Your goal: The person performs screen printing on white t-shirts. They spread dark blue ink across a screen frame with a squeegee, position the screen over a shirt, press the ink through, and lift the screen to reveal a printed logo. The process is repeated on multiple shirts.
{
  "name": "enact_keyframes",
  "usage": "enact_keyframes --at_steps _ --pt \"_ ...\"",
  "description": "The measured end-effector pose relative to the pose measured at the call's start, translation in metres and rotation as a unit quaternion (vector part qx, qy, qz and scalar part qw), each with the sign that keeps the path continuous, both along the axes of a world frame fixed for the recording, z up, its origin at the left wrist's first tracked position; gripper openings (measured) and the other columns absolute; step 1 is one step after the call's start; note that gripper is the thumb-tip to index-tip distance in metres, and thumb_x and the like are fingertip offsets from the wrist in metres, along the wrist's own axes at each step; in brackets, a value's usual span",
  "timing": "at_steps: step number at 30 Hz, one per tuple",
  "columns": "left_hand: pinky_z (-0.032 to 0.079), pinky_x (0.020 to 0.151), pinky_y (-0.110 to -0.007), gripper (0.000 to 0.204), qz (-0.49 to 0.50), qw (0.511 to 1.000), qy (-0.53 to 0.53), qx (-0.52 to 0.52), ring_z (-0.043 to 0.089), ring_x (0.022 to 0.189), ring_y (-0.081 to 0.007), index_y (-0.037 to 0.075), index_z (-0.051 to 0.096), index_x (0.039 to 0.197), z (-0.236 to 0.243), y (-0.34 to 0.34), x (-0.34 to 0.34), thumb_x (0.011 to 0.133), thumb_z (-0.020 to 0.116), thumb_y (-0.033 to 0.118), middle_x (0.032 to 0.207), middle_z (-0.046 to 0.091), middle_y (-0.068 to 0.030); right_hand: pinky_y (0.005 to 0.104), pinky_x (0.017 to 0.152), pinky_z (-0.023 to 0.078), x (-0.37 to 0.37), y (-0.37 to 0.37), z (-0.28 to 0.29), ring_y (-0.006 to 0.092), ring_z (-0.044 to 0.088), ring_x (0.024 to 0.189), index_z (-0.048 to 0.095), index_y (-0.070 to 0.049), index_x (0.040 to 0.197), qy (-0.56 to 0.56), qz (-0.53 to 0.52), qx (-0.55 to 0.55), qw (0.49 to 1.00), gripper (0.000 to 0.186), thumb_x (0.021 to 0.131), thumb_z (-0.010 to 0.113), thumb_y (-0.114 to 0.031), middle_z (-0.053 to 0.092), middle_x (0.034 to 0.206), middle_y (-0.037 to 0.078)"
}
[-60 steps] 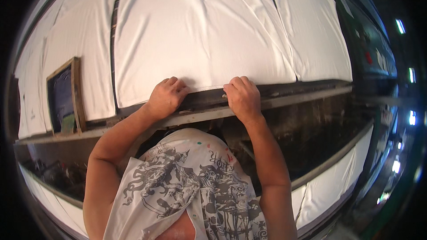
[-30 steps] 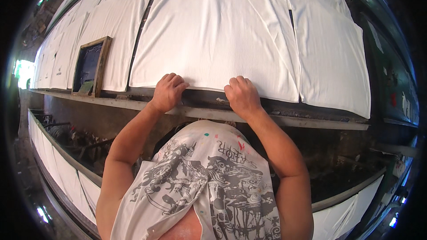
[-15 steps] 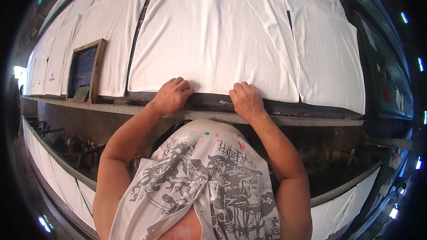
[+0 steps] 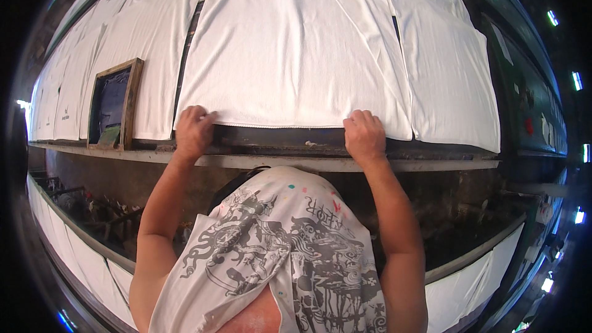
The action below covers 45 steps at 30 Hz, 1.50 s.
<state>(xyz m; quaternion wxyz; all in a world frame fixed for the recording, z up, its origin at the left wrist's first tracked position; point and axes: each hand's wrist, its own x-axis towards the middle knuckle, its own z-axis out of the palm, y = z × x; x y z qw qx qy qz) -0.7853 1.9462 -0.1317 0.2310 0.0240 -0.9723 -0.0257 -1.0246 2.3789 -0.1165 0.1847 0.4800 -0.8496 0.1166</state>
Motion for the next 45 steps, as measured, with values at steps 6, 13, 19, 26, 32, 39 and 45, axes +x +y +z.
enact_keyframes --at_steps 6,13,19,26,32,39,45 --pt "0.059 0.068 -0.039 0.030 0.105 0.980 0.129 0.105 0.073 0.072 -0.0267 0.015 0.086 0.122 0.013 0.009 0.016 0.095 0.080 0.004 0.086 0.077 -0.0087 0.0480 0.070 0.058 0.009 0.012 0.015 0.0346 0.073 0.080 0.083 -0.012 0.106 0.018 -0.067 -0.081 0.994 0.016 0.091 0.082 -0.007 0.071 0.087 0.008" --pt "0.066 0.087 -0.039 0.063 0.210 0.606 0.192 0.743 0.074 0.099 -0.0181 0.004 0.057 0.165 -0.015 0.034 0.024 0.103 0.067 -0.005 0.120 0.075 -0.0109 0.0428 0.077 0.066 0.039 0.001 -0.022 0.0366 0.081 0.082 0.077 -0.004 0.131 -0.332 -0.210 -0.220 0.893 0.025 0.107 0.074 -0.010 0.081 0.105 0.014" --pt "0.069 0.090 -0.049 0.090 0.330 0.429 0.334 0.771 0.071 0.097 -0.0263 0.007 0.027 0.181 0.017 0.022 0.013 0.107 0.077 0.002 0.128 0.068 -0.0180 0.0579 0.119 0.057 0.073 -0.036 -0.006 0.0492 0.051 0.158 0.008 0.002 0.181 -0.592 -0.264 -0.640 0.413 0.088 0.114 0.064 -0.005 0.043 0.175 0.028" --pt "0.067 0.074 -0.046 0.052 0.258 0.447 0.076 0.853 0.071 0.078 -0.0260 -0.006 0.061 0.152 -0.008 -0.048 0.021 0.108 0.079 0.016 0.112 0.074 -0.0170 0.0578 0.133 0.046 0.058 -0.037 -0.027 0.0490 0.039 0.168 0.032 0.006 0.176 -0.656 -0.213 -0.673 0.266 0.072 0.118 0.066 -0.018 0.045 0.174 0.032" --pt "0.060 0.062 -0.036 0.031 0.225 0.523 0.098 0.816 0.069 0.066 -0.0212 -0.001 0.069 0.132 0.052 -0.044 0.003 0.107 0.077 0.015 0.102 0.077 -0.0117 0.0497 0.102 0.061 0.033 -0.063 -0.014 0.0378 0.075 0.125 0.062 0.003 0.144 -0.736 -0.203 -0.539 0.356 0.038 0.119 0.068 -0.025 0.074 0.136 0.023" --pt "0.056 0.055 -0.031 0.024 0.085 0.583 0.157 0.792 0.067 0.063 -0.0142 0.000 0.075 0.129 0.122 -0.051 0.018 0.107 0.073 0.010 0.102 0.079 -0.0075 0.0425 0.082 0.065 0.039 -0.046 0.038 0.0342 0.084 0.105 0.066 0.001 0.135 -0.698 -0.134 -0.548 0.441 0.030 0.117 0.072 -0.023 0.082 0.120 0.020" --pt "0.058 0.059 -0.030 0.032 0.146 0.700 0.035 0.698 0.069 0.065 -0.0134 0.003 0.077 0.133 0.070 -0.059 0.041 0.108 0.079 0.021 0.098 0.078 -0.0030 0.0487 0.105 0.065 0.047 -0.032 -0.027 0.0392 0.073 0.136 0.058 0.006 0.149 -0.694 -0.237 -0.551 0.399 0.040 0.118 0.068 -0.016 0.071 0.148 0.026"
